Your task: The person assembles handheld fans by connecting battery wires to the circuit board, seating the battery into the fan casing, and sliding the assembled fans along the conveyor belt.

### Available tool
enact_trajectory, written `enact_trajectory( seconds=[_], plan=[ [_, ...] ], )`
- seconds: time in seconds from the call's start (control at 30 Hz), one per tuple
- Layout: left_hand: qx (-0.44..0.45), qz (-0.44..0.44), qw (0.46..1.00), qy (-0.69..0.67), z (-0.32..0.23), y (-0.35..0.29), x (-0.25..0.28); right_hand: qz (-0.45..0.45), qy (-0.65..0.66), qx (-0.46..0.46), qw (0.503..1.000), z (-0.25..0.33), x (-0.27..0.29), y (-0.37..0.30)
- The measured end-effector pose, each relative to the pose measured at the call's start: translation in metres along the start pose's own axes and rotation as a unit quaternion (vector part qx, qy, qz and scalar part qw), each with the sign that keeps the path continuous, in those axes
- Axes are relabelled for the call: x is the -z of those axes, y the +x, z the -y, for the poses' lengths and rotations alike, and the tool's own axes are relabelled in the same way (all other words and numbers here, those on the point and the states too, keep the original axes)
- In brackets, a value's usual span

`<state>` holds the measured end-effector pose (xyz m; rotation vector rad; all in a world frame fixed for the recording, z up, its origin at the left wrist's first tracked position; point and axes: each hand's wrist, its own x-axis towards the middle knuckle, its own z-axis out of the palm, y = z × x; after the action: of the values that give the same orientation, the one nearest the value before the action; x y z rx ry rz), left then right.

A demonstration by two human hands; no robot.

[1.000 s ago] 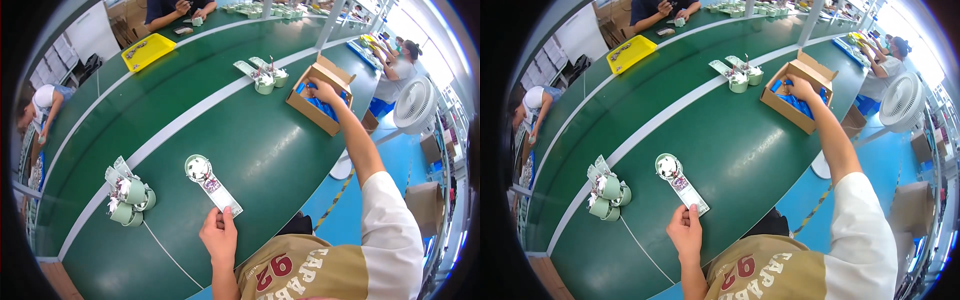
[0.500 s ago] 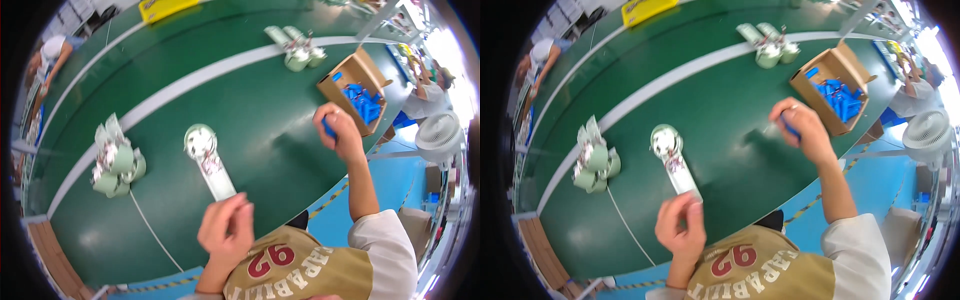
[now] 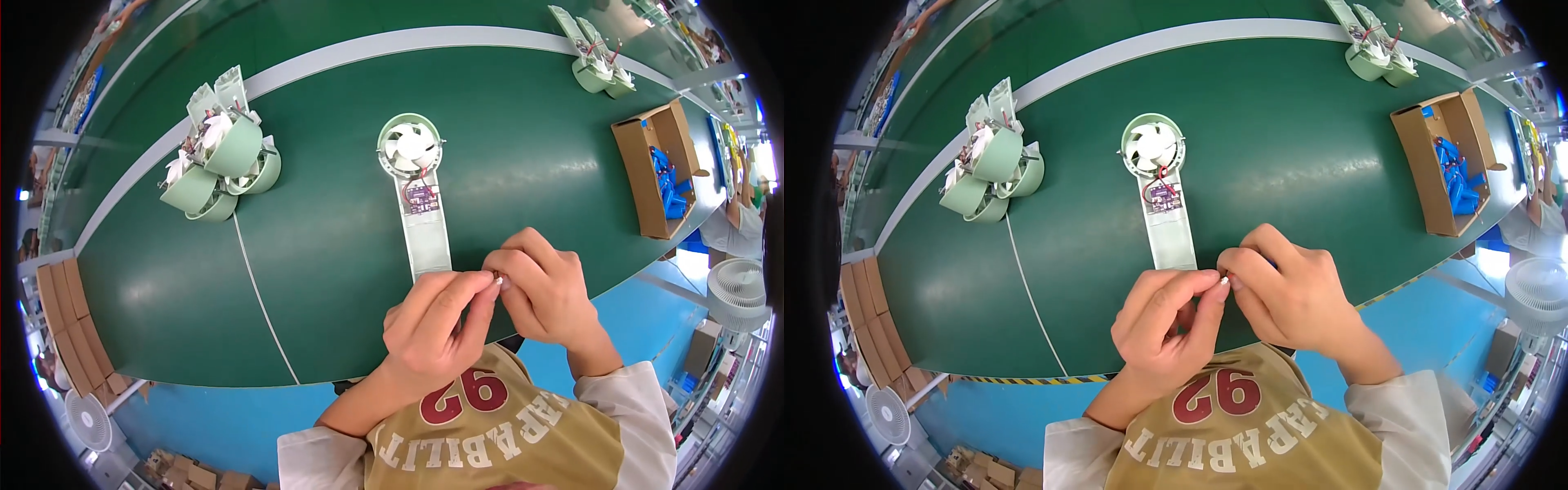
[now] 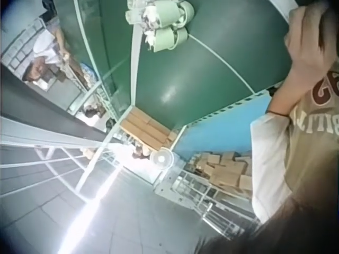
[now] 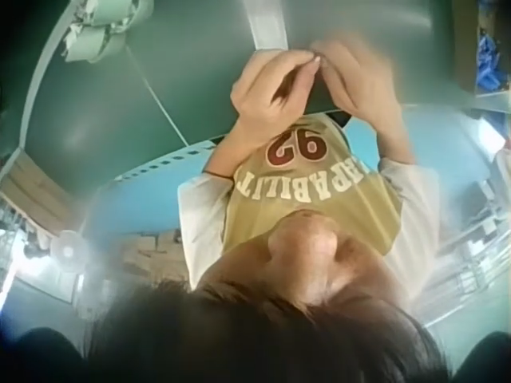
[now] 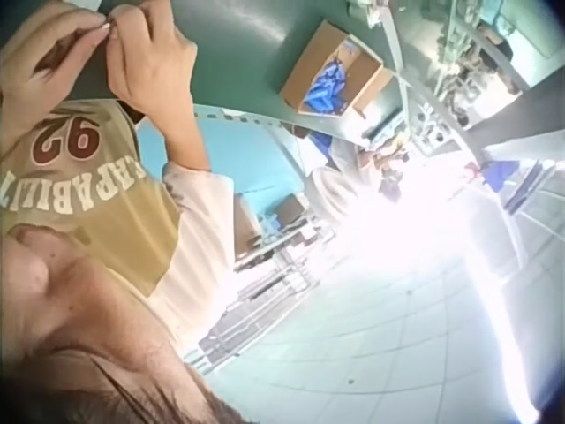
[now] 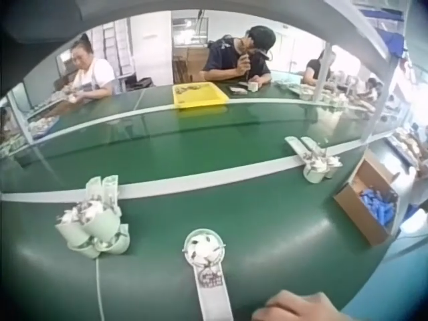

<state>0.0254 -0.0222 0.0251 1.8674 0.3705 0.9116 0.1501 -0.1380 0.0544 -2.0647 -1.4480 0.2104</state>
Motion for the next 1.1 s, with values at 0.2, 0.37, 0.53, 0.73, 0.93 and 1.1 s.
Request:
enact_trajectory(
  seconds=[0.2, 0.37, 0.53, 0.73, 0.93, 1.1],
  plan=[
    [0.018, -0.006, 1.0, -0.006, 0.003, 0.0, 0.006, 0.013, -0.022, -0.008, 1.0, 0.005, -0.003, 0.005],
    [0.0, -0.006, 1.0, -0.006, 0.009, -0.001, 0.007, 0.014, -0.038, -0.013, 0.999, 0.009, -0.005, 0.006],
    [0.02, 0.001, 1.0, -0.003, 0.012, -0.003, 0.011, 0.017, -0.06, -0.011, 0.998, 0.011, -0.009, 0.01],
    [0.068, -0.006, 0.997, -0.026, 0.017, -0.006, 0.017, 0.045, 0.216, -0.145, 0.965, 0.008, -0.008, 0.009],
    [-0.014, -0.025, 0.999, -0.015, 0.027, -0.006, 0.016, 0.062, 0.49, -0.283, 0.822, 0.007, -0.009, 0.006],
    [-0.053, -0.002, 0.998, 0.017, 0.031, -0.009, 0.017, 0.015, 0.517, -0.325, 0.792, 0.007, -0.013, 0.011]
  ],
)
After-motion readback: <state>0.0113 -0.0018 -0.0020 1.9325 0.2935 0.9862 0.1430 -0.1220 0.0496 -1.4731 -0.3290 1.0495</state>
